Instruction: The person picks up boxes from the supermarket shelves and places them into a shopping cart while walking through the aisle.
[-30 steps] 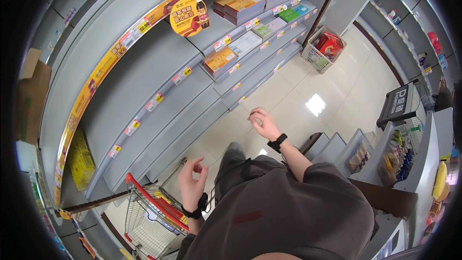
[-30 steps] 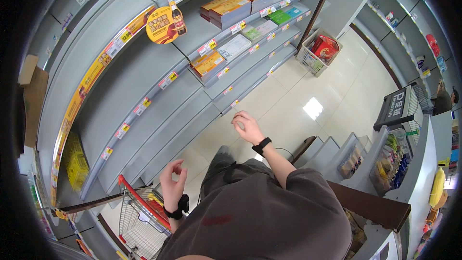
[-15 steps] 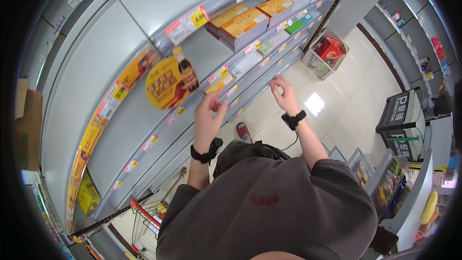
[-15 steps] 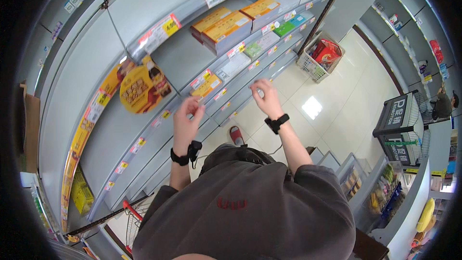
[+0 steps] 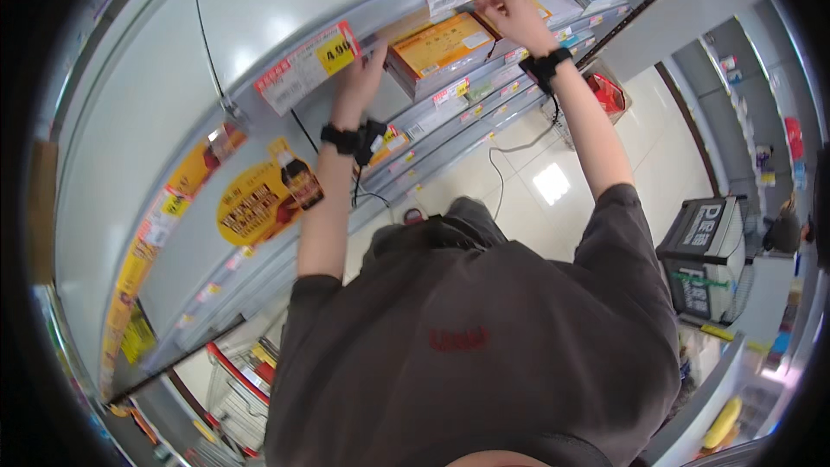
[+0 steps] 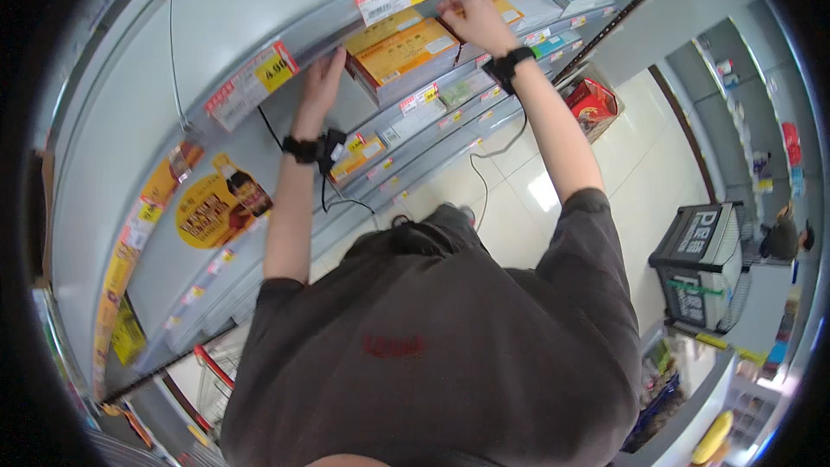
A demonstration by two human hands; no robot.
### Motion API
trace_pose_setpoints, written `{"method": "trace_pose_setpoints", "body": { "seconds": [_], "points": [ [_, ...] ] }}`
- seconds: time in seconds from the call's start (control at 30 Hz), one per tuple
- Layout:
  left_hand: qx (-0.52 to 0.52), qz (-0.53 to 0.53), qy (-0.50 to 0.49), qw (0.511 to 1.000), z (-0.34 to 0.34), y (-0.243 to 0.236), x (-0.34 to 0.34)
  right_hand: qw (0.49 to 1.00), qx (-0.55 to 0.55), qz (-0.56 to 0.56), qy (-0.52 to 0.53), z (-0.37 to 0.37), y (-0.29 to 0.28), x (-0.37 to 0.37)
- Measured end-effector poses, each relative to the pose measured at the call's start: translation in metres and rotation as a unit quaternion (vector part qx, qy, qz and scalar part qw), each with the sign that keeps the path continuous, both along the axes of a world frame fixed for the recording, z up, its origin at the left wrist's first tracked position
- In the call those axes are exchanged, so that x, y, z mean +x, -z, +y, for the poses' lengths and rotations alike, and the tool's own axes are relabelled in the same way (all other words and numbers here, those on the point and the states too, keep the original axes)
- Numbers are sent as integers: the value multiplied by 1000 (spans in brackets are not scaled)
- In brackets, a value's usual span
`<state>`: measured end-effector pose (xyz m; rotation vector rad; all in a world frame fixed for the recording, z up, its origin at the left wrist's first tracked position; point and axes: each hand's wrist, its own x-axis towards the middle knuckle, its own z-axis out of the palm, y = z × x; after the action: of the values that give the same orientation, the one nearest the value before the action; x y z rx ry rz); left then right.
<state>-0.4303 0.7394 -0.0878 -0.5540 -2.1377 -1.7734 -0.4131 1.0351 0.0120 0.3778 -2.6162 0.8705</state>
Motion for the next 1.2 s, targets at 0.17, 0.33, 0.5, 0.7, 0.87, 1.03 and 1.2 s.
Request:
{"method": "trace_pose_setpoints", "body": {
  "seconds": [0.17,0.33,0.5,0.7,0.87,1.03,1.2],
  "points": [
    [87,-213,65,971,-5,23,-26,966,187,-172,-51,26,15,-80],
    [335,-374,99,859,-20,37,-33,951,186,-223,-107,22,16,-110],
    [245,-264,56,931,-17,38,-31,945,168,-238,-149,13,19,-121],
    [280,-349,69,892,-5,7,-21,948,125,-238,-173,17,21,-130],
    [255,-381,6,889,2,2,-21,949,85,-238,-192,15,22,-134],
    [349,-412,4,842,-14,36,-50,949,44,-236,-204,20,21,-132],
    [328,-344,18,880,-7,39,-61,949,-4,-235,-212,21,21,-121]
  ]
}}
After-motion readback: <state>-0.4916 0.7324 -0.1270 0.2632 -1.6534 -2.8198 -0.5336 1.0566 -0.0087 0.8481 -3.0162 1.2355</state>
